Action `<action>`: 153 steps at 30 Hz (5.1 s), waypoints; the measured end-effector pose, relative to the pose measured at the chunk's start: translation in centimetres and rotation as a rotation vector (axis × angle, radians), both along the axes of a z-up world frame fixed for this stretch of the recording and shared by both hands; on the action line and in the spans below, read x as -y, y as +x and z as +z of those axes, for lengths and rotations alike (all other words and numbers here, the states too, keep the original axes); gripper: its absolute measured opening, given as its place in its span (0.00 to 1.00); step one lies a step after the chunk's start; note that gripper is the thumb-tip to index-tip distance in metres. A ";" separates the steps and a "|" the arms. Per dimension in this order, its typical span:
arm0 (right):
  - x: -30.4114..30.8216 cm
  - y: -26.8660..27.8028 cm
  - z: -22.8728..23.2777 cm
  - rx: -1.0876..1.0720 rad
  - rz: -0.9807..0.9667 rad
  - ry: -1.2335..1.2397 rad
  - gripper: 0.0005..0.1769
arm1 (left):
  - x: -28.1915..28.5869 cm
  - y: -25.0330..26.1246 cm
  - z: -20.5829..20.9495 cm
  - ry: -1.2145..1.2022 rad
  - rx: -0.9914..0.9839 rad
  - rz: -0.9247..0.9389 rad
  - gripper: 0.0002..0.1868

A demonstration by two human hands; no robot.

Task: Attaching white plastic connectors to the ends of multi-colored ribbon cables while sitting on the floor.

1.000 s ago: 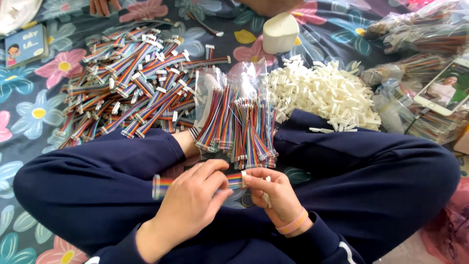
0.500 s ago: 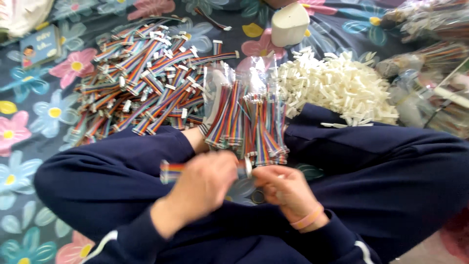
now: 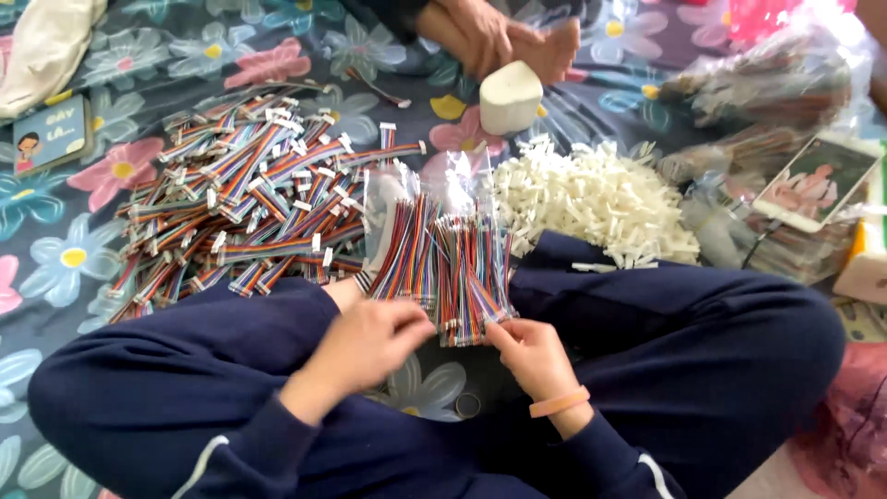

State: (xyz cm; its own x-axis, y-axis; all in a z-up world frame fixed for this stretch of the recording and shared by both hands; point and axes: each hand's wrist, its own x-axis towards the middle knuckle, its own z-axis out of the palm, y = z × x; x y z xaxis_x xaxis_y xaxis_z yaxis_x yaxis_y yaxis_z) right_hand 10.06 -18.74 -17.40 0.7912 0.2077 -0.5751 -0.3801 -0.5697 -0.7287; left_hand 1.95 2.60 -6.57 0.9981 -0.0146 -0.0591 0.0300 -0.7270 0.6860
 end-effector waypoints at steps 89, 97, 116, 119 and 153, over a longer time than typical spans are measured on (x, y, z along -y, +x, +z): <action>-1.5 -1.7 12.1 -0.145 -0.090 0.838 0.10 | 4.1 -0.8 5.2 -1.072 -0.234 0.230 0.09; -1.6 -1.2 12.7 -0.342 0.044 0.980 0.21 | 3.6 -1.0 5.1 -1.071 -0.302 0.230 0.09; -1.5 -2.6 0.4 -0.775 -0.488 0.994 0.23 | 5.2 -2.1 -3.0 -0.782 -0.274 0.443 0.08; -0.9 -1.1 -5.8 -0.907 -0.459 1.127 0.26 | 4.6 -1.6 -4.0 -0.684 -0.323 0.291 0.06; 0.6 -2.3 4.6 -0.831 -0.113 0.940 0.08 | 3.4 -2.4 0.2 -1.009 -0.555 0.231 0.11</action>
